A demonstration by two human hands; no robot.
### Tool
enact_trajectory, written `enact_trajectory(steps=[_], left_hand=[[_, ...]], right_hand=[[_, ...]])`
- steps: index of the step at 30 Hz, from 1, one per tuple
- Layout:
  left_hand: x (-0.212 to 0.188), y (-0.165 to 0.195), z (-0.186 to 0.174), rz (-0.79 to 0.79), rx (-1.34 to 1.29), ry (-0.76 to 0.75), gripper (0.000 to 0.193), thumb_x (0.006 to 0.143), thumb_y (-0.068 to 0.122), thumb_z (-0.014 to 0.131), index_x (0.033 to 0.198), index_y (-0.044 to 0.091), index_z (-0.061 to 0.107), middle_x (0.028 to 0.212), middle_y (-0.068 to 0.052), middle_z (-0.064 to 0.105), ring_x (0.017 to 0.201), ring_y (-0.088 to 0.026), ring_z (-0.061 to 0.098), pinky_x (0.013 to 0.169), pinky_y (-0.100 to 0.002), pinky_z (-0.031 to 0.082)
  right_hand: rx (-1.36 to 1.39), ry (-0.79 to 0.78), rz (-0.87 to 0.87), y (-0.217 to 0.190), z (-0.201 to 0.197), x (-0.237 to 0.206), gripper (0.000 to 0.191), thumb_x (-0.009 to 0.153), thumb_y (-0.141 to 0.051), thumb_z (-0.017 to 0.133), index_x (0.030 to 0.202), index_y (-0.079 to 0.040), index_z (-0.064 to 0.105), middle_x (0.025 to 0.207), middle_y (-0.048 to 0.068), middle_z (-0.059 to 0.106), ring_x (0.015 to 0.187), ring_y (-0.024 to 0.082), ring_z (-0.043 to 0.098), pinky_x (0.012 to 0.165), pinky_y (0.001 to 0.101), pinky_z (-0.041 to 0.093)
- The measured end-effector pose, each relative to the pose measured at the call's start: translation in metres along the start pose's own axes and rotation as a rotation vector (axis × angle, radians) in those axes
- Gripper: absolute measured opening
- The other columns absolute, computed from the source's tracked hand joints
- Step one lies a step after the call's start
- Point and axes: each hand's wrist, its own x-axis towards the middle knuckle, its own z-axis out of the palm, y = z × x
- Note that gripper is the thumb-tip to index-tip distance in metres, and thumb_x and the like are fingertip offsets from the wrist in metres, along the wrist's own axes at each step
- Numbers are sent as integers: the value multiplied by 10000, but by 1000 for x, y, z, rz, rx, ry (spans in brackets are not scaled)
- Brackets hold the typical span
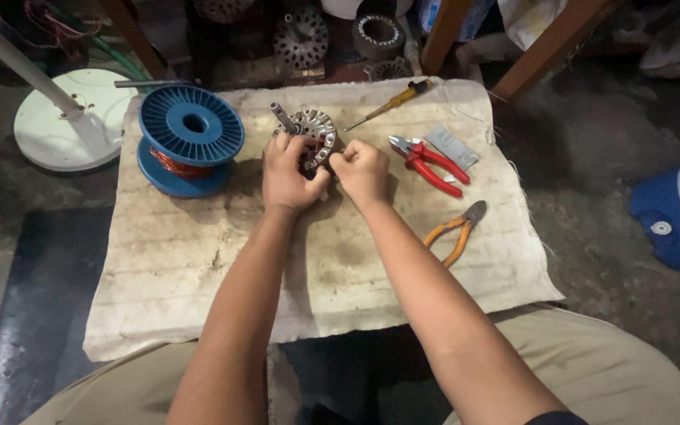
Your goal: The person hand-winds copper wire around the slots of a motor armature on a workbench, pressing and guiding the wire into place slot by slot with both hands while a spool of copper wire feeds from the side. They continue seating the wire around the armature throughout the clip.
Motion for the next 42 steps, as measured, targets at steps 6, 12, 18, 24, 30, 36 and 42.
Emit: enact_trajectory(steps=[6, 12, 18, 24, 30, 36, 42], left_hand=[[1, -2, 1, -7, 2, -10, 378, 659, 247, 743, 1007, 116, 678, 980, -119, 587, 989, -366, 574, 896, -469, 481], [2, -3, 0, 28, -14, 1, 346, 647, 232, 728, 962, 105, 659, 949, -114, 593, 974, -363, 570, 883, -467, 479], [0, -5, 1, -1, -35, -4, 346, 651, 224, 731, 965, 101, 655, 957, -123, 593, 972, -365, 576, 881, -467, 484], [1, -3, 0, 0, -39, 2, 346, 651, 212, 737, 965, 94, 653, 954, -122, 598, 976, -369, 581, 885, -472, 488], [3, -4, -1, 24, -34, -5, 330, 644, 218, 734, 942, 96, 660, 952, -120, 594, 971, -374, 574, 878, -475, 488], [2, -4, 0, 67, -43, -8, 334, 655, 232, 724, 956, 102, 665, 988, -137, 571, 985, -387, 563, 872, -483, 482], [1, -4, 1, 67, 13, -2, 349, 653, 256, 720, 967, 110, 677, 984, -148, 546, 997, -393, 550, 891, -492, 480]], right_hand=[[-142, -199, 109, -1, -9, 13, 215, 741, -219, 786, 681, -60, 654, 570, 53, 628, 511, 134, 563, 508, 346, 465], [-281, -264, 237, -22, -10, 24, 176, 760, -219, 747, 692, -91, 647, 626, 67, 659, 583, 194, 636, 575, 380, 501], [-437, -166, 314, -54, -11, 7, 113, 767, -250, 712, 721, -150, 686, 715, 61, 699, 691, 283, 686, 644, 428, 525], [-338, -38, 229, -41, -11, 6, 245, 843, -375, 700, 777, -139, 704, 730, 58, 723, 692, 266, 700, 629, 417, 511], [155, -92, 258, -10, -6, 17, 382, 1050, -405, 534, 992, -84, 732, 672, 6, 615, 578, 105, 597, 573, 272, 476], [507, -229, 207, 1, -14, 15, 240, 1045, -224, 591, 1114, -47, 739, 705, -60, 561, 598, 35, 476, 537, 212, 367], [460, -225, 1, -9, -13, 1, 174, 1036, -148, 610, 1155, -69, 707, 841, -64, 615, 718, 18, 514, 618, 203, 423]])
